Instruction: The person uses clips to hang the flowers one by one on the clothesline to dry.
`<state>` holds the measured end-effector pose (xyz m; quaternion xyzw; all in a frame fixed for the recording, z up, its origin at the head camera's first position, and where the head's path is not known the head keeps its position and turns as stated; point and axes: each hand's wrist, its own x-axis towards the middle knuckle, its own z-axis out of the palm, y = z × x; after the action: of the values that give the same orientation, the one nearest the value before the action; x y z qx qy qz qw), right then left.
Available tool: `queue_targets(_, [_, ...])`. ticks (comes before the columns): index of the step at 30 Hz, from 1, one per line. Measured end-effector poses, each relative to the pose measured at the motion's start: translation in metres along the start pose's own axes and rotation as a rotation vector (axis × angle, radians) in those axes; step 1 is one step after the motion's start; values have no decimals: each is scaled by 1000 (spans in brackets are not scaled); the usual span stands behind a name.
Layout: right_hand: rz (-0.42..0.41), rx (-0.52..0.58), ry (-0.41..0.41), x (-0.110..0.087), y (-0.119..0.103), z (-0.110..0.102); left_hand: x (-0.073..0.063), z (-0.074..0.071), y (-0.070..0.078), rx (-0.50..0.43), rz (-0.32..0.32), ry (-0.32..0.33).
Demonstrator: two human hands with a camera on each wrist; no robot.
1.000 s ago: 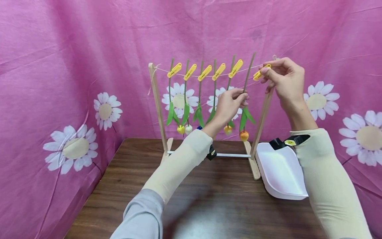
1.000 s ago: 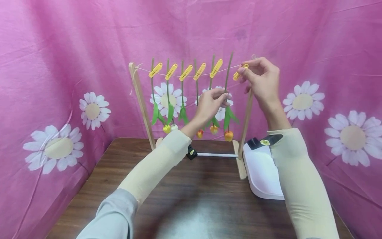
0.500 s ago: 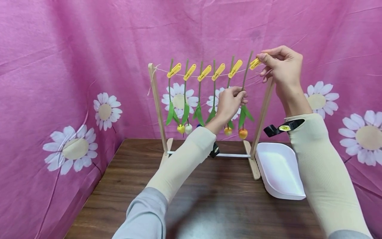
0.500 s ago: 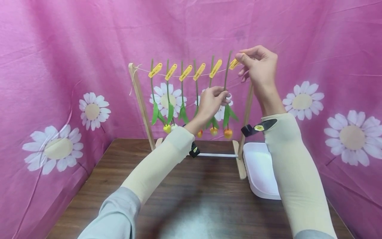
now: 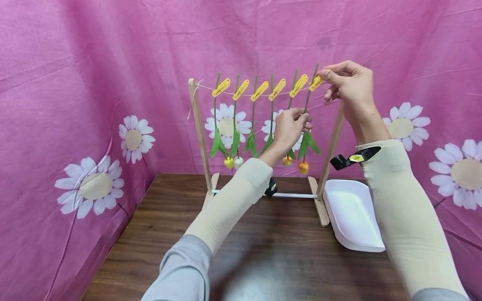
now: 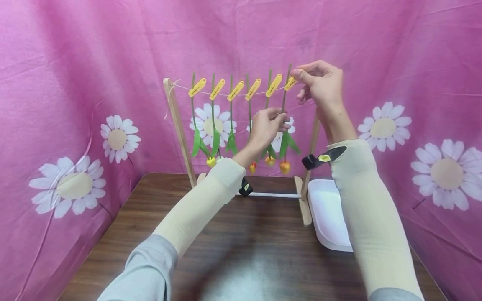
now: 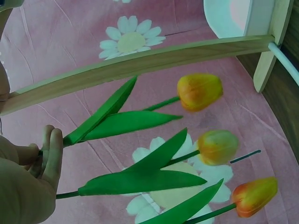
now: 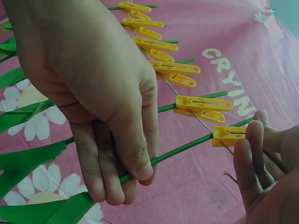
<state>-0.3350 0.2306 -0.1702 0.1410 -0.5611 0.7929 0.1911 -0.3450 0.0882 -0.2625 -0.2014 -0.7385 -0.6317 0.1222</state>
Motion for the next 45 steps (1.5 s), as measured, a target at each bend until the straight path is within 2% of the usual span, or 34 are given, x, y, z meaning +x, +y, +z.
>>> queue_targets(8, [26,-74,-26,-1,-2,0,1,1,3,11,2,-2])
queue_targets(15, [63,-252,-82,-2,-5,-2,0,1,4,-6,1,-11])
queue_targets(18, [55,-280,-102,-3,-3,-2,-1,0,4,-18,-19,-16])
queue_targets(22, [17,-282,-114,-6,-1,-2,-2,-1,7,-9,-39,-33])
queue_targets(26, [-41,-253,-107,-11,2,-3,-8,-3,10,22,-50,-80])
queue_targets(33, [-162,-218,-34,-27,7,-7,-22,-16,16,89,-47,-170])
queue_targets(38, [-224,-249,-15,-42,15,-17,-35,-35,12,93,1,-217])
queue_targets(45, [-202,-395,-1,-65,35,-46,-57,-72,-8,225,195,-238])
